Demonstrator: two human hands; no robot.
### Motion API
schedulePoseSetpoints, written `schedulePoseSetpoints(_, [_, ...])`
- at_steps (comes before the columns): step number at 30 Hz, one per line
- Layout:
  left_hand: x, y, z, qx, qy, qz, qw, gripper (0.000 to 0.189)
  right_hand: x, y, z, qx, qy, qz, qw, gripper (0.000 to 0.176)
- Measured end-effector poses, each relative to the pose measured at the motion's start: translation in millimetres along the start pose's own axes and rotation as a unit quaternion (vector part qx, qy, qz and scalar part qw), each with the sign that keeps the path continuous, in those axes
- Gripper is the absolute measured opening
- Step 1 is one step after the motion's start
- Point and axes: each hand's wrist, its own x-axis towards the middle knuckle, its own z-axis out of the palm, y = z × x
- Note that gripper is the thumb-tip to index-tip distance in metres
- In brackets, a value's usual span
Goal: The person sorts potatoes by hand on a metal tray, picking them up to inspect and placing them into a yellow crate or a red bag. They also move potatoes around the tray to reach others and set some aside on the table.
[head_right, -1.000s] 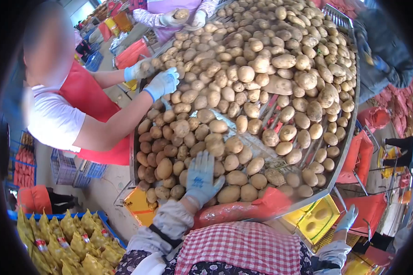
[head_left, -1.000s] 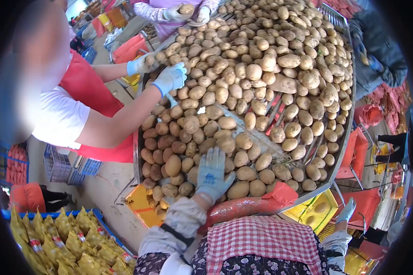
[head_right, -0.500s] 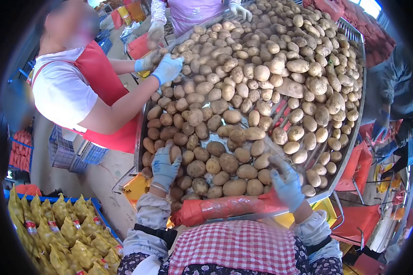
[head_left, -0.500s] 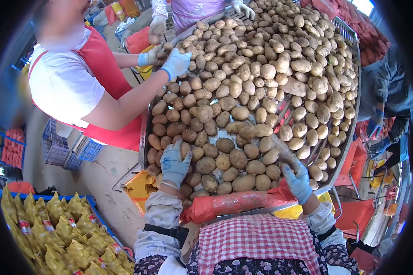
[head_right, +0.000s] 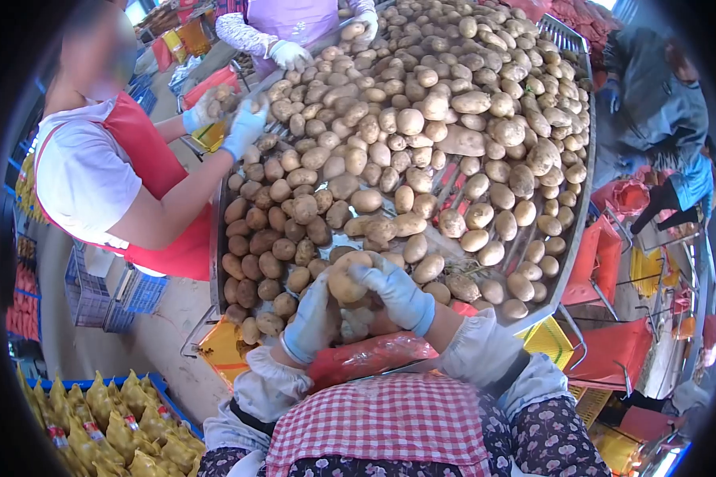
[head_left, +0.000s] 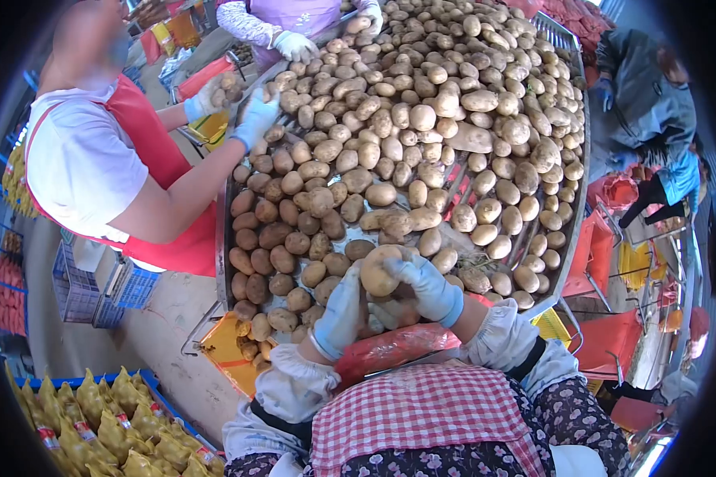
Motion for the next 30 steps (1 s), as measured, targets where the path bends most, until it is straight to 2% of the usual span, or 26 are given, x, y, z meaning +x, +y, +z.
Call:
schedulePoseSetpoints(1, [2,4,-23,0.314,0.006,0.060,0.948,0.043,0,6,-6,0.085,0.005,-0.020,0.996,0.047])
schedulePoseSetpoints(2, [2,8,-46,0.595,0.010,0.118,0.795,0.040,-2,9,-11,0.168,0.008,-0.041,0.985,0.046])
schedulePoseSetpoints(3, [-7,11,-54,0.747,0.012,0.236,0.621,0.045,-4,10,-15,0.179,0.032,-0.020,0.983,0.043])
schedulePoseSetpoints(4, [-8,12,-58,0.746,0.005,0.237,0.622,0.045,-6,8,-15,0.178,0.037,-0.025,0.983,0.043])
schedulePoseSetpoints(6, [-21,31,-32,0.863,0.096,0.258,0.424,0.057,-12,8,-15,0.225,0.131,-0.004,0.965,0.045])
schedulePoseSetpoints(10, [-46,29,-93,0.896,0.089,0.199,0.387,0.062,-17,-7,-20,0.240,0.173,-0.004,0.955,0.045])
schedulePoseSetpoints(12, [-64,37,-93,0.918,0.108,0.119,0.363,0.057,-27,-17,-23,0.011,0.218,0.016,0.976,0.050])
schedulePoseSetpoints(13, [-68,40,-94,0.917,0.102,0.093,0.375,0.055,-26,-9,-33,0.010,0.216,0.017,0.976,0.050])
schedulePoseSetpoints(14, [-66,51,-76,0.916,0.105,0.093,0.375,0.055,-22,6,-45,-0.205,0.191,-0.027,0.960,0.051])
schedulePoseSetpoints(15, [-60,66,-55,0.892,0.116,-0.117,0.421,0.054,-22,21,-54,-0.410,0.157,-0.070,0.896,0.054])
schedulePoseSetpoints(16, [-51,76,-39,0.826,0.120,-0.321,0.448,0.053,-21,26,-46,-0.410,0.157,-0.069,0.896,0.054])
schedulePoseSetpoints(17, [-44,79,-35,0.792,0.173,-0.294,0.507,0.056,-17,34,-33,-0.504,0.149,-0.136,0.840,0.057])
schedulePoseSetpoints(18, [-37,74,-31,0.791,0.172,-0.297,0.506,0.056,-12,38,-21,-0.590,0.138,-0.199,0.771,0.060])
schedulePoseSetpoints(19, [-28,63,-27,0.849,0.127,-0.035,0.511,0.056,-7,35,-15,-0.596,0.095,-0.184,0.776,0.062])
schedulePoseSetpoints(20, [-23,52,-30,0.845,0.073,0.227,0.479,0.057,0,36,-13,-0.595,0.093,-0.181,0.777,0.062])
schedulePoseSetpoints(21, [-20,42,-39,0.844,0.075,0.225,0.482,0.057,9,38,-14,-0.608,0.055,-0.194,0.768,0.062])
schedulePoseSetpoints(22, [-16,32,-49,0.870,0.061,0.198,0.447,0.059,15,37,-16,-0.620,0.016,-0.208,0.757,0.063])
schedulePoseSetpoints(23, [-15,26,-56,0.895,0.047,0.171,0.409,0.061,17,32,-16,-0.633,0.051,-0.225,0.739,0.060])
schedulePoseSetpoints(24, [-21,28,-64,0.896,0.050,0.169,0.408,0.061,14,20,-17,-0.631,0.048,-0.226,0.741,0.060])
schedulePoseSetpoints(26, [-45,34,-89,0.907,0.072,0.162,0.382,0.059,-2,-2,-24,-0.648,0.137,-0.160,0.732,0.043])
schedulePoseSetpoints(27, [-61,38,-96,0.914,0.071,0.144,0.373,0.056,-8,0,-31,-0.648,0.128,-0.160,0.734,0.043])
schedulePoseSetpoints(28, [-75,39,-102,0.914,0.074,0.140,0.373,0.056,-16,5,-37,-0.735,0.068,-0.086,0.669,0.037])
schedulePoseSetpoints(29, [-87,40,-107,0.912,0.093,0.098,0.386,0.054,-20,9,-38,-0.807,0.009,-0.010,0.590,0.034])
schedulePoseSetpoints(30, [-92,42,-112,0.909,0.110,0.057,0.399,0.051,-17,16,-36,-0.806,0.010,-0.007,0.592,0.034])
